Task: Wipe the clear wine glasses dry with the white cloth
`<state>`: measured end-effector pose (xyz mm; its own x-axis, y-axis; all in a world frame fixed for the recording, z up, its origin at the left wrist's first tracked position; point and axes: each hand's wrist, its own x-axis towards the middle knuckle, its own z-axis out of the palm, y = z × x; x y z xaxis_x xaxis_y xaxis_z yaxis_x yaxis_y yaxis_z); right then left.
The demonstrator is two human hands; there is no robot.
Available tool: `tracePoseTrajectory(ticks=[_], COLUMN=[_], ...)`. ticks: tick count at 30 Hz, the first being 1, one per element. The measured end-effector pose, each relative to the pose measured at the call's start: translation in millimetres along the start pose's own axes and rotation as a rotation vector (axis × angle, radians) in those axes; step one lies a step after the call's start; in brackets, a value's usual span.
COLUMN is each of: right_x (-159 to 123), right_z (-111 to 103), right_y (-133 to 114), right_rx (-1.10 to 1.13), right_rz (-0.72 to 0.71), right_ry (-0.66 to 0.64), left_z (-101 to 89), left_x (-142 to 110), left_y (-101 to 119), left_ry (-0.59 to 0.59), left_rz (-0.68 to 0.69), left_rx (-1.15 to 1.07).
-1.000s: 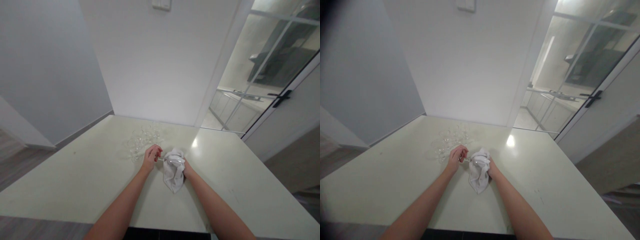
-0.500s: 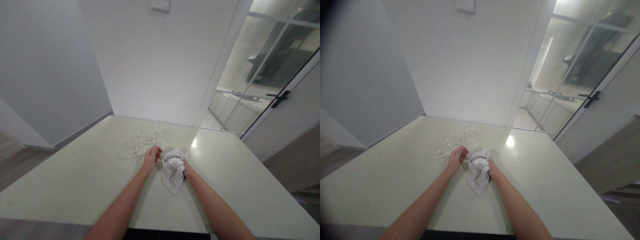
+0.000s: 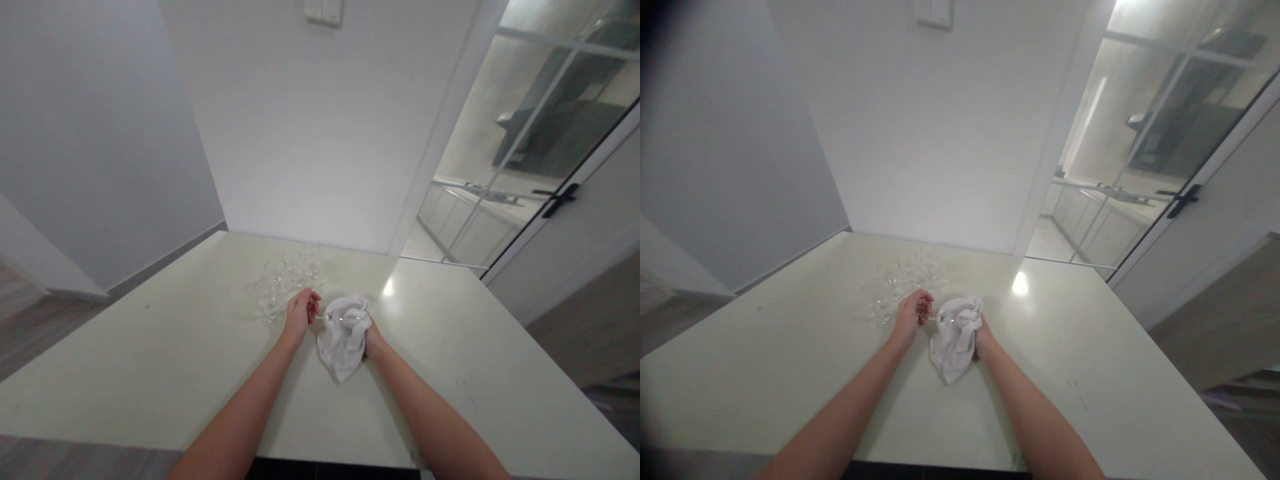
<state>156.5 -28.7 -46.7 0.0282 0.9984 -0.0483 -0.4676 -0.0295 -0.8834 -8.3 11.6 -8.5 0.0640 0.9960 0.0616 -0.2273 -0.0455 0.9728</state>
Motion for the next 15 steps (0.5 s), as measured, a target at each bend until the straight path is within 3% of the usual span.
tracePoseTrajectory(ticks=[3, 6, 11, 15], right_x=[-0.5, 0.8, 4.4, 7.6], right_z=[9.7, 10.7, 2.3, -0.5], right_y=[-6.0, -10.1, -5.8, -2.9], right_rx=[0.114, 0.097, 0.040, -0.048], right_rz=[0.072, -0.015, -0.160, -0.168], right_ry=[-0.092, -0.095, 0.072, 0.055], left_z=[-0.3, 2.6, 15.1, 19.9], left_x=[1.6, 1.2, -7.4, -15.3], left_y=[-0.9, -4.7, -12.9, -10.2], left_ry=[0.049, 0.010, -0.312, -0.509], left_rz=[0.015, 0.027, 0.063, 0.155], left_rx=[-0.033, -0.018, 0.143, 0.210])
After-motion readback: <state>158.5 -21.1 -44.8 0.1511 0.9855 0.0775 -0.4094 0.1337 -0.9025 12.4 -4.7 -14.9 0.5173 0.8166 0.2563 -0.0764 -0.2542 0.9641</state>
